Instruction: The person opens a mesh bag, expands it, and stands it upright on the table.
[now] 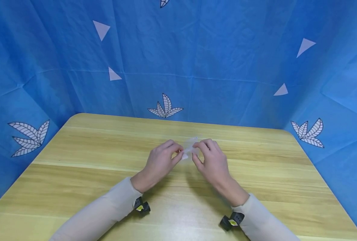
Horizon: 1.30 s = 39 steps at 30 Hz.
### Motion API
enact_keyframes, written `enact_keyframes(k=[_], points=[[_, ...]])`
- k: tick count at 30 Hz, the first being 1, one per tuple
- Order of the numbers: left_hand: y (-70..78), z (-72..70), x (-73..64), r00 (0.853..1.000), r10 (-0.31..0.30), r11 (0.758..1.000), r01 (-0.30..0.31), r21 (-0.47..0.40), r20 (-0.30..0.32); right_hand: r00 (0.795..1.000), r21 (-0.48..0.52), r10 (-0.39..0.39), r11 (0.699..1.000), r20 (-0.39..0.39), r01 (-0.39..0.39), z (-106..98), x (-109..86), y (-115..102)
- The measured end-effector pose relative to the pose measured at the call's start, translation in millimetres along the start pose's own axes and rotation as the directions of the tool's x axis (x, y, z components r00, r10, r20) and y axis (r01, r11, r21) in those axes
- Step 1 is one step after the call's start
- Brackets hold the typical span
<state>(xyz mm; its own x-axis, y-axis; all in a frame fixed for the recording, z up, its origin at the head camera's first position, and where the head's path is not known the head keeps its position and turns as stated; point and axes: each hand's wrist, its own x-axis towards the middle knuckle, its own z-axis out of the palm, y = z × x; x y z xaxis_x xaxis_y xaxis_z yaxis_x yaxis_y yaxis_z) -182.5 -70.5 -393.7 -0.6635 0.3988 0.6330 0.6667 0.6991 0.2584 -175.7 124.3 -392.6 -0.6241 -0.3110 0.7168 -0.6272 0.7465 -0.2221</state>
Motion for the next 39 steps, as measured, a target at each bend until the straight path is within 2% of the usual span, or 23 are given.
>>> enact_keyframes(k=[4,8,11,15,23,25,28,31,33,39], points=[[-0.2,0.9,-0.6,1.000,0.030,0.999,-0.030,-0.029,0.004,0.999,-0.021,-0.045,0.999,0.012,0.045,1.1,-0.2,0.3],[0.2,2.0,-1.3,1.000,-0.003,0.997,0.005,-0.079,0.026,0.998,-0.012,-0.054,0.998,-0.019,0.054,1.8,-0.5,0.2],[0.6,1.7,-1.3,1.000,-0.015,0.997,0.017,-0.076,0.026,0.998,-0.005,-0.054,0.999,-0.011,0.054,1.8,-0.6,-0.2],[1.2,1.2,-1.1,1.000,0.010,0.998,-0.009,-0.055,0.024,0.997,0.001,-0.071,0.997,0.031,0.071,2.0,-1.1,-1.8],[0.4,-1.7,0.8,1.000,-0.003,0.999,0.002,-0.039,-0.019,0.999,-0.001,0.005,1.000,0.037,-0.005,1.7,-1.0,-3.3],[-0.1,-2.2,1.2,0.999,0.009,1.000,-0.010,-0.016,-0.031,0.999,-0.014,0.005,1.000,0.043,-0.004,1.1,-0.9,-3.6],[0.4,-2.1,0.8,0.998,0.064,0.998,-0.064,-0.004,-0.026,0.997,-0.037,-0.036,0.999,0.066,0.038,0.4,-1.1,-4.4],[1.7,-0.5,-0.4,0.994,0.113,0.993,-0.113,-0.027,-0.014,0.994,-0.038,-0.065,0.997,0.089,0.069,0.1,-1.4,-5.8],[2.5,0.5,-0.9,0.994,0.112,0.992,-0.112,-0.055,-0.008,0.994,-0.011,-0.042,0.999,0.100,0.043,0.0,-1.2,-6.6],[1.0,3.0,-1.4,0.999,0.037,0.994,-0.037,-0.099,0.000,0.993,0.074,0.082,0.993,0.086,-0.088,-0.4,-0.7,-4.8]])
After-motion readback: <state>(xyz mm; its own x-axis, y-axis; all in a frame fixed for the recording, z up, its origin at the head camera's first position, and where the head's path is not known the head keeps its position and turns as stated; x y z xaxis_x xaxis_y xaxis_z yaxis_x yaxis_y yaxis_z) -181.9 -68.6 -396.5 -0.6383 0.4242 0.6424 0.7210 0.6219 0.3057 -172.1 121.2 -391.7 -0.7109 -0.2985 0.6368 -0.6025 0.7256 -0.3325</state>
